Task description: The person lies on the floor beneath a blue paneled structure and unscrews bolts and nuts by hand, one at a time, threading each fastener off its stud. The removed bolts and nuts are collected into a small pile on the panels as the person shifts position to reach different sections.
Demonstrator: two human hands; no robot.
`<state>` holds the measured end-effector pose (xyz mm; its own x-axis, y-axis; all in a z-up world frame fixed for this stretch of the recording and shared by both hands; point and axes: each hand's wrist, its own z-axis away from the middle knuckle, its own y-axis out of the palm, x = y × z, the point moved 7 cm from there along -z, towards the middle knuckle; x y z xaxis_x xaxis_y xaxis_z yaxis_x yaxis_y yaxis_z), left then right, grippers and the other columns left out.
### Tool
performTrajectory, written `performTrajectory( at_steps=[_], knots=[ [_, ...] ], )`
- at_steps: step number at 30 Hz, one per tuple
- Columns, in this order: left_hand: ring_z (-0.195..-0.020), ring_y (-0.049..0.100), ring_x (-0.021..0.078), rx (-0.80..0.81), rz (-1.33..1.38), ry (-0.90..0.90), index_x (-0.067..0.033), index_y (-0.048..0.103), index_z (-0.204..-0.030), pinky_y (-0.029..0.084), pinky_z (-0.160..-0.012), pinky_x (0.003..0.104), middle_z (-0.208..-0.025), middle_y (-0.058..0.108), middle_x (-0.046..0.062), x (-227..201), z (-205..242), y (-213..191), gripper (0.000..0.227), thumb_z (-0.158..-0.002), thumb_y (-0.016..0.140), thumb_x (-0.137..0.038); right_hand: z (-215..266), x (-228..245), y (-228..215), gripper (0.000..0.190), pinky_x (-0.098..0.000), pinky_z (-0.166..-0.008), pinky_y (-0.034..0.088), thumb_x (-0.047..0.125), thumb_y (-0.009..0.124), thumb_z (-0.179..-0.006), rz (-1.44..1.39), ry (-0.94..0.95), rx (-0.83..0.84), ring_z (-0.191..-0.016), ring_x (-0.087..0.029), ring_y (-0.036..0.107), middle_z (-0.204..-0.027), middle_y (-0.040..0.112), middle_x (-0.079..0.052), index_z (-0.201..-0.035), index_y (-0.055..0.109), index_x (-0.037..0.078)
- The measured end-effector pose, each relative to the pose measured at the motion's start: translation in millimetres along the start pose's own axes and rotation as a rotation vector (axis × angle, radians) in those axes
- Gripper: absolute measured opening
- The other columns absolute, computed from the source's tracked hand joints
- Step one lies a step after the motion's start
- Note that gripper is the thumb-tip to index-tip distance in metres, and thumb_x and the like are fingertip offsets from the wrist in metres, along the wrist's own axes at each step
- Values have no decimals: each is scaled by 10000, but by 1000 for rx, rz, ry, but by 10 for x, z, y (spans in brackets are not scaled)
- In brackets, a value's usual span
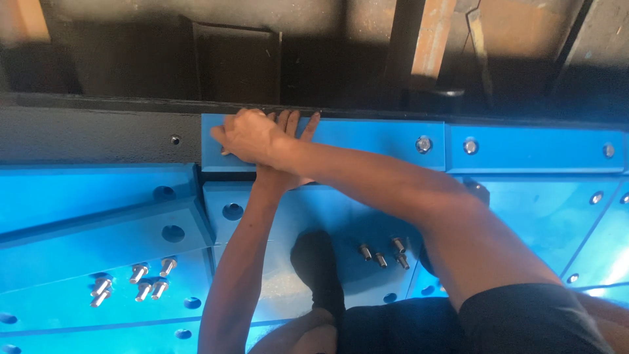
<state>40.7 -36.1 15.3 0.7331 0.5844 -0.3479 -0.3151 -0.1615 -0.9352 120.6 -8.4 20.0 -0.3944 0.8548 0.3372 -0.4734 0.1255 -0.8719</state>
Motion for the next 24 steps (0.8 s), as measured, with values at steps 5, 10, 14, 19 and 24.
performTrajectory(
  at_steps=[5, 10, 14, 19, 24],
  knots=[
    [-1473, 335, 452, 150, 68, -31, -195, 288, -1613, 174, -1213, 632, -1566, 382, 280, -32, -99, -116, 1150, -716, 710, -779, 18, 119, -61, 296, -379, -521, 605, 228, 649, -865, 148, -113, -137, -747, -281, 736, -946, 685, -134, -1141, 608, 130],
    [-1514, 358, 412, 51, -4, 9, -199, 284, -1689, 186, -1268, 624, -1589, 413, 244, -30, -74, -118, 1000, -932, 698, -706, -32, 56, 146, 170, -358, -628, 605, 181, 591, -1128, 58, 4, 155, -837, -262, 757, -972, 698, -166, -1229, 595, 45],
    [-1453, 376, 436, 161, 55, -8, -172, 309, -1627, 205, -1220, 641, -1535, 430, 269, -103, -175, -258, 990, -842, 659, -664, 115, 41, -204, 302, -344, -448, 587, 219, 662, -818, 187, -52, -213, -695, -253, 743, -896, 710, -125, -1105, 629, 131],
    [-1473, 375, 426, 129, 42, 8, -198, 318, -1646, 202, -1233, 634, -1553, 426, 256, -80, -154, -182, 841, -961, 585, -606, -41, 81, 72, 200, -369, -494, 583, 197, 670, -895, 206, -64, -143, -720, -271, 732, -912, 712, -142, -1072, 622, 118],
    [-1464, 361, 430, 183, -27, -2, -189, 303, -1628, 179, -1211, 635, -1552, 414, 273, -95, -164, -123, 883, -913, 583, -623, 56, 46, -102, 208, -386, -473, 586, 175, 685, -886, 161, -87, -74, -688, -283, 726, -905, 702, -150, -1069, 627, 97]
  ],
)
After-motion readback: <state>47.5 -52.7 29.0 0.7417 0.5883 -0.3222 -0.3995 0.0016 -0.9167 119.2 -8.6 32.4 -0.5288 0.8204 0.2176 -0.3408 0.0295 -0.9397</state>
